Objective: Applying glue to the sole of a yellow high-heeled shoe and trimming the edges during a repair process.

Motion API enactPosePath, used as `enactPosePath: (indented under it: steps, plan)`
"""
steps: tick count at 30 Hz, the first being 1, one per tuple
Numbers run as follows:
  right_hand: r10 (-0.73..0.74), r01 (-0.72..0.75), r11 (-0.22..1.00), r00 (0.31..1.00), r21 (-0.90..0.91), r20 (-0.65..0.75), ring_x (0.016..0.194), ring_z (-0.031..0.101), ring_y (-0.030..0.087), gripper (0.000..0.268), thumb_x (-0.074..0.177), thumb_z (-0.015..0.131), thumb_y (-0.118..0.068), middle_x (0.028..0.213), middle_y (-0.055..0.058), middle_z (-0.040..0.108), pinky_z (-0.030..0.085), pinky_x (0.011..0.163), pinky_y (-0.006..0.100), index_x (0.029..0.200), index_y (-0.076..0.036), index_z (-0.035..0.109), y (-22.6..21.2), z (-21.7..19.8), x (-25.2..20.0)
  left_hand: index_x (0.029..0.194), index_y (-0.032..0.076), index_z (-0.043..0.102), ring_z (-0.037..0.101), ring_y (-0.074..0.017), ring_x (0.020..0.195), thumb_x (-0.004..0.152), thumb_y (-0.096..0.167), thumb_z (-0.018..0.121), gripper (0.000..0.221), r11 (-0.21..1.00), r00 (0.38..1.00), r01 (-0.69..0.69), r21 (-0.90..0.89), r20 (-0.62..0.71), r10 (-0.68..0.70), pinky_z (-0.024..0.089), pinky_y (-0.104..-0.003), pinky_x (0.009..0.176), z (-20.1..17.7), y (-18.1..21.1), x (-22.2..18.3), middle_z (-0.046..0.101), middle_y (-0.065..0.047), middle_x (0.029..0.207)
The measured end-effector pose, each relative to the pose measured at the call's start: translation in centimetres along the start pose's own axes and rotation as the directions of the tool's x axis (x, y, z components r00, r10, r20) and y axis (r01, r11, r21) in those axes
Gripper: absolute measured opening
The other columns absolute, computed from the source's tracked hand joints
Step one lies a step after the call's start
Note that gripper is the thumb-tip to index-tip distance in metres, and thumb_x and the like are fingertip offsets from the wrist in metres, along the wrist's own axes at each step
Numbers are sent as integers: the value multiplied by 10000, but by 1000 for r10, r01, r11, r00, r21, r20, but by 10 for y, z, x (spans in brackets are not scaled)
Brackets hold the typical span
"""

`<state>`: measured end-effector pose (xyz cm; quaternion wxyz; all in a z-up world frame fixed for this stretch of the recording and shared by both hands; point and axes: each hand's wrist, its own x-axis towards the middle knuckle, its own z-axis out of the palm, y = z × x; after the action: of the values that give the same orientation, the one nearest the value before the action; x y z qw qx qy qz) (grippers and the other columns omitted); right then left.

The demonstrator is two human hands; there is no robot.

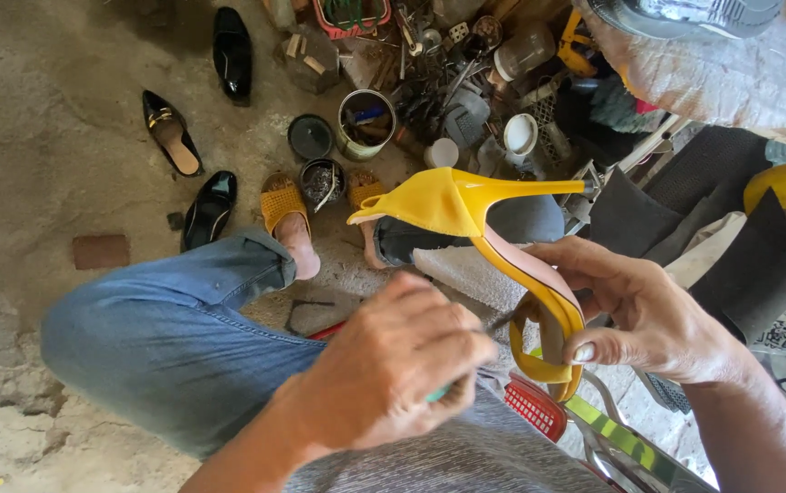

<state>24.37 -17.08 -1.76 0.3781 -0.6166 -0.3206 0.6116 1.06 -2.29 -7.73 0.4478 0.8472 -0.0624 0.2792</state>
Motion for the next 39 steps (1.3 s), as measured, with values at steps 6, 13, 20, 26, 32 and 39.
enactPosePath:
  steps: [6,13,20,26,32,39]
  plan:
    - [7,-7,1000,1000,23,6,1104,770,293,983,753,865,-472,1352,191,655,731,789,361,1490,43,470,3,-2,-1,1043,83,603,645,-211,818,888,16,700,195,999,998,4,49,-58,-1,511,-425,878,-7,2,-1,689,-84,919]
    - [-4,4,999,1000,-35,0,1123,768,269,1006,751,838,-527,1392,174,660,705,791,349,1500,36,472,1,-3,0,1102,71,626,669,-240,890,911,43,757,233,999,1000,-14,42,7,13,505,-432,890,-9,-2,-1,721,-111,1017]
    - [-15,15,999,1000,-44,-3,1123,780,276,1006,745,836,-527,1399,180,661,710,834,362,1496,34,472,4,-5,-2,1114,96,631,713,-233,955,966,100,717,171,1000,1000,4,-10,29,-4,522,-440,935,5,-6,-8,745,-91,1023]
    - [-32,32,999,999,-12,33,1153,756,305,978,784,840,-487,1398,225,636,734,843,370,1485,66,439,6,-9,-2,1046,76,622,604,-199,800,864,2,696,210,998,999,22,51,-43,-19,453,-401,814,-28,2,3,679,-84,978]
    - [-66,68,997,997,-37,39,1136,774,319,935,792,828,-460,1412,227,630,756,785,356,1478,49,448,7,-7,1,1109,91,619,691,-224,883,926,51,731,218,1000,999,4,13,33,-4,520,-426,882,2,-7,-6,715,-98,1008]
    - [8,-25,989,993,-146,-116,1023,766,270,944,721,789,-505,1242,167,692,759,790,361,1445,30,506,7,-2,8,1054,58,648,656,-181,837,908,2,680,159,998,993,63,31,-102,-60,492,-390,818,-36,6,-3,708,-78,965]
